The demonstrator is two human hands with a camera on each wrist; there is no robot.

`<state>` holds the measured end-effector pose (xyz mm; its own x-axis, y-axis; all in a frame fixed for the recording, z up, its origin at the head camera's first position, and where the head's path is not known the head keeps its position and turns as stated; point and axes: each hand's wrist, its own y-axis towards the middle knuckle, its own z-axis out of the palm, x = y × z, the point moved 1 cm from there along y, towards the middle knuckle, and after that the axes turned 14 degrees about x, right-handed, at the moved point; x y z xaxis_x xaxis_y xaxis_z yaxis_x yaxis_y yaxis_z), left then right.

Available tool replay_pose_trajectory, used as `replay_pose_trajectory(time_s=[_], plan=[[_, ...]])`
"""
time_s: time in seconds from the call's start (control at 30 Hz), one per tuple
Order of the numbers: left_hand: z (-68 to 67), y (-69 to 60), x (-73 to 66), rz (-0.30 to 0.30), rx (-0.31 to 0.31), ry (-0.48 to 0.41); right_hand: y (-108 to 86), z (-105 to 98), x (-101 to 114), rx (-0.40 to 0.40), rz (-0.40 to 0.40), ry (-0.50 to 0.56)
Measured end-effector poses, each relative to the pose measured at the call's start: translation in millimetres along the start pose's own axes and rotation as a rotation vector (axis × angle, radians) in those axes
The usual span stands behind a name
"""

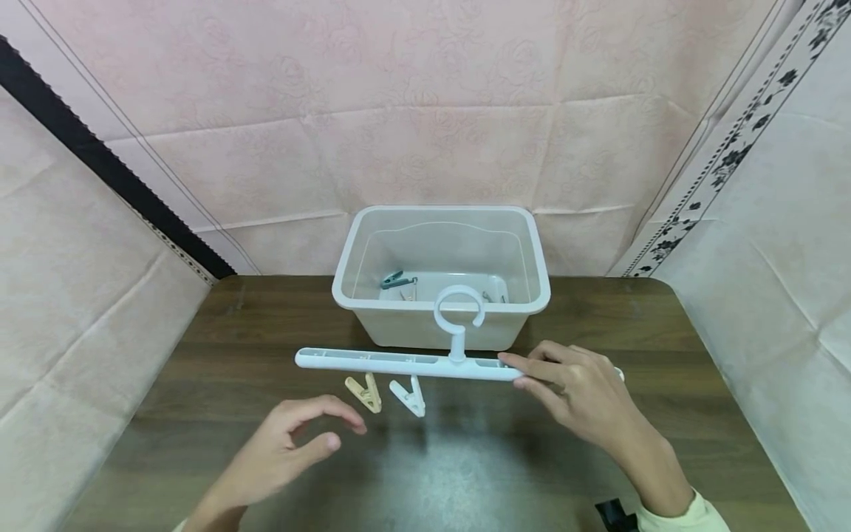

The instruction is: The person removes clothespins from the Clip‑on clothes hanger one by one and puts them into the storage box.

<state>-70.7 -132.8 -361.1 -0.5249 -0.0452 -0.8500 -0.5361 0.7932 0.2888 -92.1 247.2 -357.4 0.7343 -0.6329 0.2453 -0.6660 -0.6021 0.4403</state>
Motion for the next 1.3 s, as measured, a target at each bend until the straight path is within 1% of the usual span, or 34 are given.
replay_pose_trajectory(time_s=[0.1, 0.2, 0.3, 0.33, 0.4, 0.57, 0.6, 0.67, 0.73, 0.87, 0.97, 1.03, 1.17, 1.23, 1.3], plan=[[14.2, -2.6, 16.8, -0.057, 0.003, -0.143, 0.7, -0.8, -0.4, -0.001, -0.016, 0.008], [24.5, -4.0, 30.9, -0.069, 0.012, -0.278, 0.8, -1.9, -0.1, 0.025, 0.004, 0.016], [30.1, -5.5, 42.1, -0.065, 0.028, -0.379, 0.3, -3.3, 0.9, 0.048, 0.026, 0.019], [30.8, -6.0, 45.8, -0.064, 0.033, -0.402, -0.1, -3.7, 1.4, 0.055, 0.037, 0.019], [31.6, -6.7, 52.5, -0.088, 0.026, -0.431, -0.4, -4.3, 2.2, 0.052, 0.038, 0.016], [33.4, -4.7, 67.4, -0.172, -0.065, -0.472, -0.9, -4.9, 3.5, 0.045, 0.035, 0.012], [34.1, -3.9, 69.8, -0.181, -0.083, -0.482, -1.0, -4.9, 3.6, 0.045, 0.035, 0.012], [35.6, -2.4, 74.0, -0.181, -0.104, -0.516, -1.1, -5.0, 3.9, 0.045, 0.036, 0.011], [37.0, -0.9, 76.9, -0.166, -0.111, -0.56, -1.2, -5.3, 4.2, 0.044, 0.039, 0.01], [39.6, 3.5, 80.9, -0.125, -0.099, -0.655, -2.3, -5.4, 4.1, 0.044, 0.043, 0.007], [41.8, 7.6, 82.3, -0.085, -0.086, -0.769, -2.6, -4.7, 3.6, 0.041, 0.038, 0.007], [43.0, 9.7, 83.1, -0.039, -0.066, -0.867, -2.5, -4.3, 3.1, 0.044, 0.038, 0.011], [45.6, 12.4, 85.7, 0.087, -0.012, -1.061, -2.2, -4.5, 3.6, 0.055, 0.048, 0.016], [46.6, 13.5, 86.7, 0.135, 0.006, -1.118, -2.0, -4.5, 3.8, 0.046, 0.038, 0.015], [47.3, 14.4, 87.4, 0.163, 0.016, -1.15, -1.8, -4.6, 4.1, 0.04, 0.034, 0.017]])
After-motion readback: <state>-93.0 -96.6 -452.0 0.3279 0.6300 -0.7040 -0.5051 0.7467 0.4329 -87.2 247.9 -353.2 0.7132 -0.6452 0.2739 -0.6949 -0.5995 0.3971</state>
